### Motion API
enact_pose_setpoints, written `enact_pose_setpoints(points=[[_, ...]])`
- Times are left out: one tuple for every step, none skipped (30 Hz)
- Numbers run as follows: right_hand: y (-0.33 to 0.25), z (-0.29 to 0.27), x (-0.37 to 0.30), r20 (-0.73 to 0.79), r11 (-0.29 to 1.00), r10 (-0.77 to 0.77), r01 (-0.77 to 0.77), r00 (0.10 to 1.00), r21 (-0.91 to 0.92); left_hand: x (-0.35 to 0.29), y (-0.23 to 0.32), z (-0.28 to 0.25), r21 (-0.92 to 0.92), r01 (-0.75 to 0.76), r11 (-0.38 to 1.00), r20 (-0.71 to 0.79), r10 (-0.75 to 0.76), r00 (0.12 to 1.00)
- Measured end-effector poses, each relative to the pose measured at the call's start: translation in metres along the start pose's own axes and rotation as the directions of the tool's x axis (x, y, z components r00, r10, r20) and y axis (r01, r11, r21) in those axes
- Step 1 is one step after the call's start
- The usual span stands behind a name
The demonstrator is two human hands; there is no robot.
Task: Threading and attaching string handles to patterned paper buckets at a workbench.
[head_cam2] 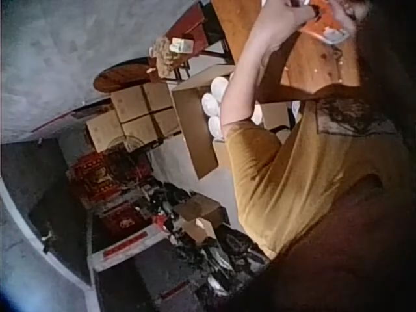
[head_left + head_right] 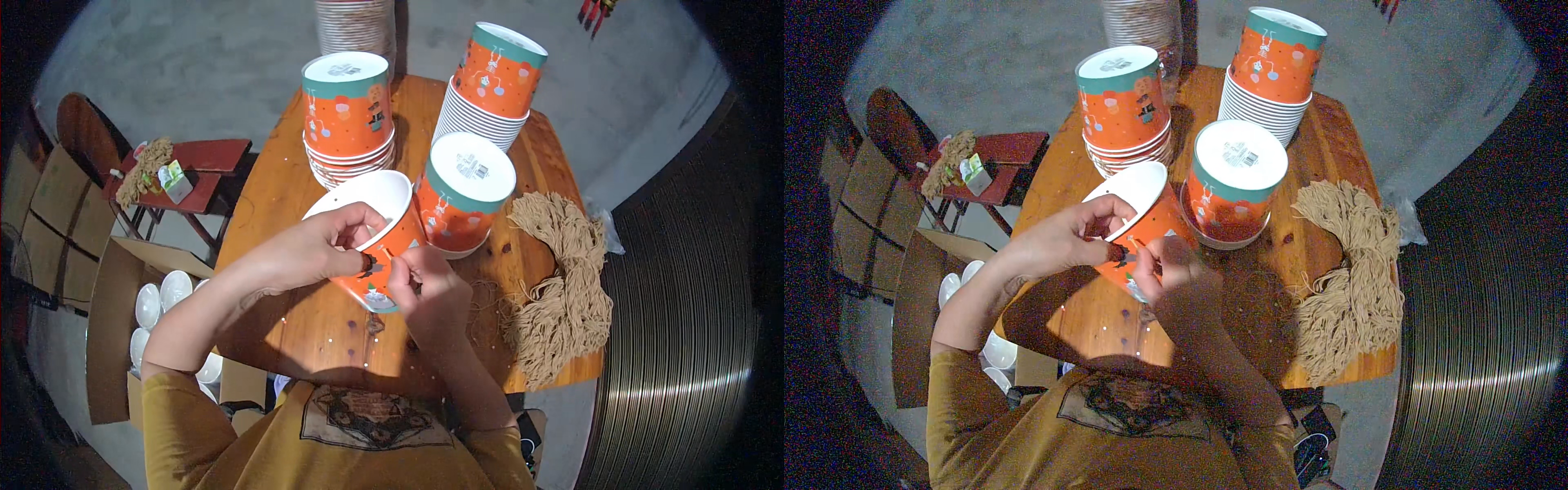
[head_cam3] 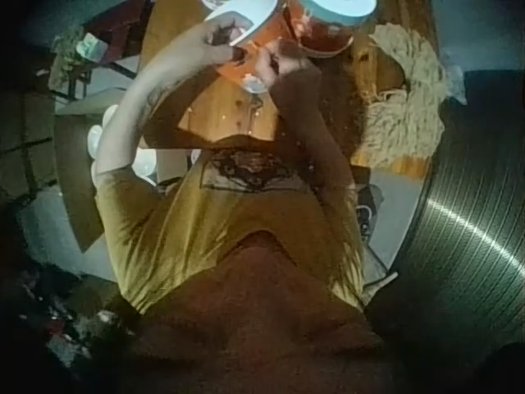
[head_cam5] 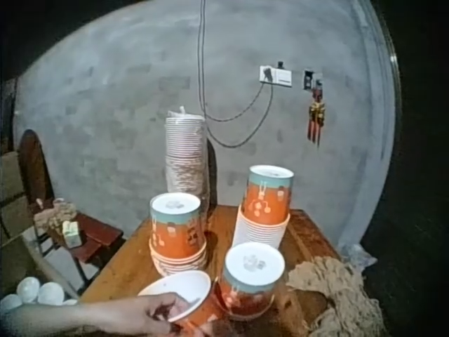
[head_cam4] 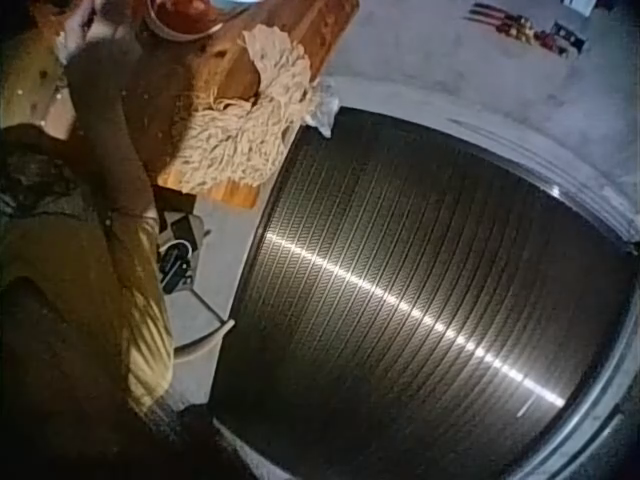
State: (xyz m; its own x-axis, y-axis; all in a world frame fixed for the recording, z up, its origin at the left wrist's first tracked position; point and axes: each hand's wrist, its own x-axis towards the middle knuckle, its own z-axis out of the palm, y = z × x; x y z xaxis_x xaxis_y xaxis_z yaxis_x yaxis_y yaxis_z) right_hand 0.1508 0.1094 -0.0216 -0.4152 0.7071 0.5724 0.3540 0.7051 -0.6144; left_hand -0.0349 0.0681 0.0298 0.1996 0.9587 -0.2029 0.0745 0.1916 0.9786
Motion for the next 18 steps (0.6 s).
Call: enact_pose_setpoints(points=[[0.000,0.001,0.000,-0.013,1.000,-0.020,0.020,1.000,0.010,0.000,-0.001,0.000,0.000,0.000,1.000,0.000,0.000,1.000],[0.001,0.001,0.001,-0.013,1.000,-0.020,0.020,1.000,0.010,0.000,-0.001,0.000,0.006,0.003,1.000,0.007,-0.003,1.000],[0.001,0.001,0.002,-0.029,0.999,-0.041,0.041,0.999,0.011,0.000,-0.001,0.000,0.011,0.006,1.000,0.014,-0.006,1.000],[0.001,0.001,0.003,-0.045,0.998,-0.062,0.062,0.997,0.011,0.000,-0.002,0.000,0.011,0.005,1.000,0.014,-0.005,1.000],[0.000,0.001,0.003,-0.045,0.998,-0.062,0.062,0.997,0.010,-0.001,-0.002,0.001,0.024,-0.005,1.000,0.015,0.005,1.000],[-0.001,0.001,0.003,-0.036,0.999,-0.037,0.038,0.999,0.018,-0.001,-0.002,0.001,0.037,-0.016,0.999,0.015,0.016,1.000],[-0.001,0.000,0.003,-0.026,1.000,-0.012,0.013,1.000,0.024,-0.001,-0.002,0.003,0.037,-0.017,0.999,0.017,0.016,1.000],[-0.001,0.000,0.003,-0.027,1.000,-0.012,0.012,1.000,0.023,-0.002,0.000,0.005,0.034,-0.025,0.999,0.003,0.025,1.000],[0.000,0.000,0.003,-0.025,1.000,-0.008,0.009,1.000,0.021,-0.002,0.001,0.006,0.031,-0.034,0.999,-0.011,0.034,0.999],[0.000,0.000,0.003,-0.023,1.000,-0.006,0.006,1.000,0.020,-0.002,0.001,0.007,0.031,-0.034,0.999,-0.010,0.035,0.999],[-0.001,0.000,0.002,-0.023,1.000,-0.006,0.007,1.000,0.019,-0.002,0.002,0.008,0.038,-0.030,0.999,-0.008,0.030,1.000],[-0.001,-0.001,0.002,-0.021,1.000,0.008,-0.008,1.000,0.024,-0.003,0.002,0.008,0.046,-0.025,0.999,-0.006,0.026,1.000],[-0.002,-0.001,0.002,-0.017,0.999,0.023,-0.022,1.000,0.030,-0.003,0.003,0.009,0.045,-0.026,0.999,-0.006,0.026,1.000],[-0.002,-0.002,0.002,-0.017,0.999,0.023,-0.023,1.000,0.029,-0.004,0.005,0.010,0.061,-0.015,0.998,-0.013,0.016,1.000],[-0.002,-0.002,0.002,-0.003,0.997,0.058,-0.058,0.998,0.052,-0.004,0.006,0.011,0.077,-0.005,0.997,-0.021,0.007,1.000],[-0.003,-0.003,0.002,0.012,0.993,0.091,-0.091,0.996,0.075,-0.004,0.005,0.011,0.076,-0.005,0.997,-0.021,0.007,1.000],[-0.004,-0.003,0.002,0.012,0.993,0.090,-0.091,0.996,0.075,-0.004,0.002,0.010,0.080,-0.019,0.997,-0.018,0.020,1.000],[-0.005,-0.004,0.002,0.024,0.993,0.091,-0.092,0.996,0.076,-0.004,0.001,0.010,0.083,-0.032,0.996,-0.015,0.033,0.999]])
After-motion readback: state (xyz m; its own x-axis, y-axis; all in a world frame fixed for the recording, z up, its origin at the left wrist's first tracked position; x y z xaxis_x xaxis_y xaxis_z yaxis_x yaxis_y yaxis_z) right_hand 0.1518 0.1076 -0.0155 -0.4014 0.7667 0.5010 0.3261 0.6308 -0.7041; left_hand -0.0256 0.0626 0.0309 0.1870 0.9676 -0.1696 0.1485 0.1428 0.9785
